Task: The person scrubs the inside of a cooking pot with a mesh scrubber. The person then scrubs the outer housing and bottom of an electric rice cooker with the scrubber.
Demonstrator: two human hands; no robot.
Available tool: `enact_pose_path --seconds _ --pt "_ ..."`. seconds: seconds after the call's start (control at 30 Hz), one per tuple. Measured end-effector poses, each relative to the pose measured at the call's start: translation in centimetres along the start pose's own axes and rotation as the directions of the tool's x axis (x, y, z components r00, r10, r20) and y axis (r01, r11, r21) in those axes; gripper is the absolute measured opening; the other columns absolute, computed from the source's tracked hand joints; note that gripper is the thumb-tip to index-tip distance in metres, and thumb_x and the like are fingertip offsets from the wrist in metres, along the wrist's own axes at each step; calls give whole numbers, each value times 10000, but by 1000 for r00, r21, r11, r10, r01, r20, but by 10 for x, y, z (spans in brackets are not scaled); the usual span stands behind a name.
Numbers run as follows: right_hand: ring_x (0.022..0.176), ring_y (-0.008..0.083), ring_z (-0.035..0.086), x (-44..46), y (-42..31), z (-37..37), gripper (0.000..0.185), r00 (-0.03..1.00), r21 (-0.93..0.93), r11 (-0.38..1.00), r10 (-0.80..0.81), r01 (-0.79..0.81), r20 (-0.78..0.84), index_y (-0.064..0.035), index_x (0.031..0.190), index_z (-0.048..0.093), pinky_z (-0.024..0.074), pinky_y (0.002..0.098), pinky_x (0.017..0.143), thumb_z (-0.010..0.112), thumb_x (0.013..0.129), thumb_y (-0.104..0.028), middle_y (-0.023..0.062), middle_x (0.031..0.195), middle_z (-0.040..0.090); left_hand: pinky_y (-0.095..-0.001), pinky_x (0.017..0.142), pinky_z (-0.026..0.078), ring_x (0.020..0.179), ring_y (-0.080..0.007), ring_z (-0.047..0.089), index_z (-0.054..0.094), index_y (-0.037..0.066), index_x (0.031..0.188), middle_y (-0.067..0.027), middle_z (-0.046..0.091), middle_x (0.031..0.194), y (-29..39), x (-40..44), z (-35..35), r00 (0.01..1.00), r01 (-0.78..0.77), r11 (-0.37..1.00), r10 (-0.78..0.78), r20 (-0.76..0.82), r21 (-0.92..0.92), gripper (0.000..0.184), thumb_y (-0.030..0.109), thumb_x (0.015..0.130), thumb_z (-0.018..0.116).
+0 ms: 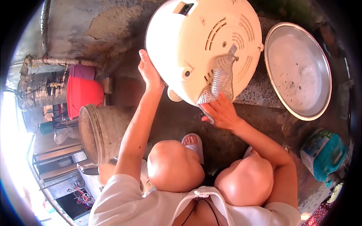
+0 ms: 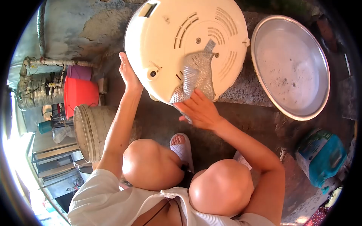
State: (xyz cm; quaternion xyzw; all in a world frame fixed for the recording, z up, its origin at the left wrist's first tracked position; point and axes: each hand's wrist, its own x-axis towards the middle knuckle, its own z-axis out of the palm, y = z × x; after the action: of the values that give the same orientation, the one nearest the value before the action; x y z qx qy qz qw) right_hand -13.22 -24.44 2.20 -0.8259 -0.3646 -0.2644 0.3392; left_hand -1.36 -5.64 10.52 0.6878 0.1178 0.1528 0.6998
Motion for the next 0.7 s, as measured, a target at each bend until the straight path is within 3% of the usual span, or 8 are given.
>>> enact_pose_path --seconds 0.07,0.13,0.2,0.33,0.43,0.47,0.6,0.7 --pt "817 300 517 16 -1 -6 546 996 4 1000 18 -17 -88 -60 1210 507 399 425 775 448 875 -486 102 1018 538 -302 725 498 814 -159 599 563 -14 1038 -84 621 947 -8 -7 -5 1000 28 999 -28 -6 21 522 461 970 359" --pt "821 252 525 54 -13 -18 544 983 100 980 179 -174 -47 -71 1218 515 396 408 739 574 806 -422 65 1025 548 -312 770 491 881 -170 590 538 -22 1114 -96 613 1016 -20 -11 -3 999 34 999 -34 -21 -12 566 484 969 331" --pt "863 247 540 61 -10 -15 569 977 134 985 127 -105 -172 -95 1227 515 411 414 797 640 750 -380 51 1007 561 -345 804 505 913 -224 614 530 -37 1129 -120 612 1054 -19 -11 -3 984 142 989 -145 -103 -32 536 437 984 325" --pt "1015 272 553 -50 14 7 595 988 -6 991 135 -135 73 -102 1269 485 354 468 981 640 765 -376 69 1045 589 -369 776 523 870 -232 636 541 -56 1118 -148 633 1016 -35 2 -37 978 201 958 -186 91 -204 613 475 981 267" --pt "1129 341 487 -61 17 -4 627 935 -40 942 335 -333 112 -53 1324 426 318 485 1003 582 822 -397 145 1228 517 -344 790 503 875 -206 620 531 -38 1121 -123 617 1033 -38 -4 -43 999 42 977 -39 -16 207 626 527 956 319" --pt "1151 349 470 -52 18 -10 617 925 -32 927 375 -373 64 -48 1324 428 314 480 1006 585 825 -375 159 1271 492 -286 644 528 758 -136 618 540 35 1065 -80 623 923 -34 -7 -33 997 -22 998 27 -79 59 350 339 978 390" --pt "1200 337 436 16 5 -21 500 901 513 799 421 -314 -103 -19 1319 435 336 434 1006 543 882 -237 170 1326 445 -290 703 517 781 -141 606 546 46 1044 -64 621 916 -23 -11 -20 996 32 999 -29 -87 34 508 478 979 287" --pt "1138 331 485 79 14 -39 380 894 571 797 385 -197 -229 -14 1224 510 385 389 953 524 879 -172 149 1188 524 -309 728 512 802 -157 610 554 35 1049 -73 627 921 -20 -13 -15 996 32 999 -32 -83 -2 510 457 989 273"
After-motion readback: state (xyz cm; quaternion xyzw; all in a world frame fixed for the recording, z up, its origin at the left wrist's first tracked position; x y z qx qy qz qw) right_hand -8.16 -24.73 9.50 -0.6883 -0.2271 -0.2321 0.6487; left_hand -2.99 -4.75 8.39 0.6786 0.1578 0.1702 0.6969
